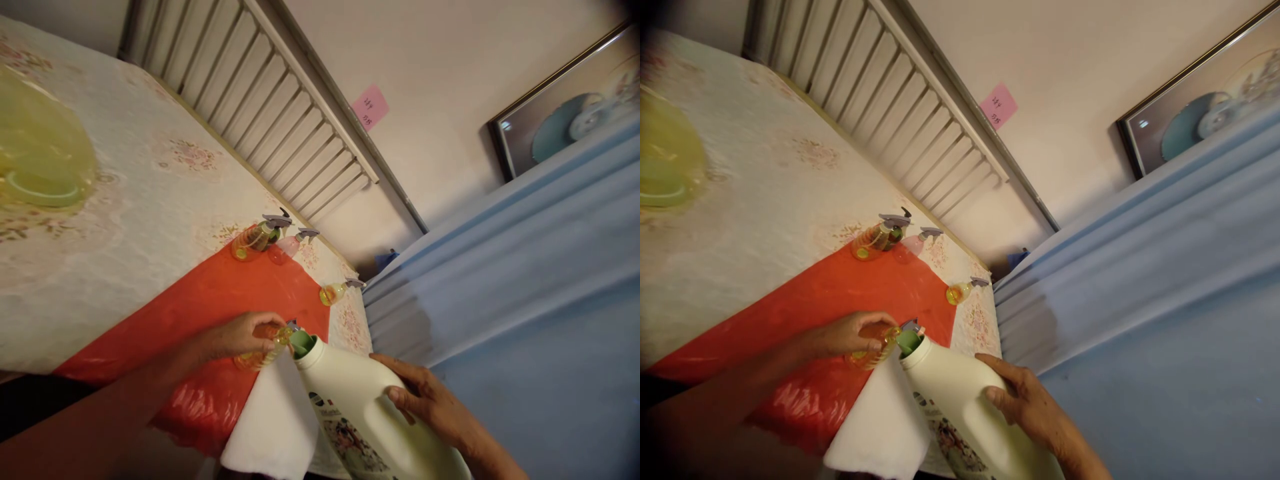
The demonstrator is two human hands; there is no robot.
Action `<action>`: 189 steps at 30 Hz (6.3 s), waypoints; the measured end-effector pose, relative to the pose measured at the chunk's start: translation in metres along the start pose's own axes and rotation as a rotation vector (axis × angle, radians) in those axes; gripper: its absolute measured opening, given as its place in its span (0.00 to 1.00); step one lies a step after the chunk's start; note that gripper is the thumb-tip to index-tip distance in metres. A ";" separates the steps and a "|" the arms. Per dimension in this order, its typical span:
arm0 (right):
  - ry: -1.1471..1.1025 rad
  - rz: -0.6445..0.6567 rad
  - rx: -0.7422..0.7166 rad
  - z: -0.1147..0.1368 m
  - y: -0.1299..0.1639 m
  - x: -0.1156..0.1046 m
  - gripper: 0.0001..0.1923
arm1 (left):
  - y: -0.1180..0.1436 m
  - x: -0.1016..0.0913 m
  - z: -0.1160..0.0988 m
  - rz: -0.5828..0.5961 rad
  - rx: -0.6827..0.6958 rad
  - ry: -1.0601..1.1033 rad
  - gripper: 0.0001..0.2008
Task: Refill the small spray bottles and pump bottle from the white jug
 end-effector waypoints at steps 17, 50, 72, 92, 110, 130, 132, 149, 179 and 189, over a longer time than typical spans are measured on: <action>-0.002 0.006 0.002 0.003 -0.001 0.000 0.36 | -0.002 0.000 0.006 0.002 0.007 0.012 0.20; 0.013 0.037 -0.010 0.006 -0.003 0.000 0.34 | -0.003 0.002 0.008 0.001 0.030 0.064 0.19; 0.029 0.045 -0.013 0.008 -0.003 -0.002 0.34 | -0.005 0.002 0.010 0.004 0.051 0.056 0.19; 0.041 0.049 0.000 0.009 -0.002 -0.003 0.35 | -0.003 0.001 0.004 0.004 0.058 0.031 0.19; 0.057 0.039 0.011 0.011 -0.004 -0.004 0.36 | -0.002 0.001 -0.001 -0.006 0.036 0.036 0.19; 0.078 0.048 0.007 0.012 -0.004 -0.005 0.35 | -0.001 0.001 -0.001 -0.001 0.034 0.034 0.19; 0.075 0.049 0.007 0.012 -0.004 -0.006 0.35 | -0.001 0.001 -0.002 -0.006 0.043 0.029 0.19; 0.069 0.058 0.016 0.016 -0.003 -0.004 0.36 | -0.001 0.002 0.001 0.000 0.027 0.053 0.19; 0.052 0.082 -0.016 0.021 -0.004 -0.003 0.34 | 0.000 0.003 -0.001 0.019 0.016 0.040 0.20; 0.061 0.076 -0.005 0.019 -0.004 -0.003 0.35 | 0.000 0.003 -0.002 0.020 0.014 0.042 0.20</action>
Point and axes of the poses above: each hand's wrist, its own y-axis away from the middle knuckle, its own x-axis out of the palm, z = x × y, the point moved 10 cm from there along -y, towards the middle knuckle, and after that the axes turned 10 degrees about -z, right-handed, at the moved point
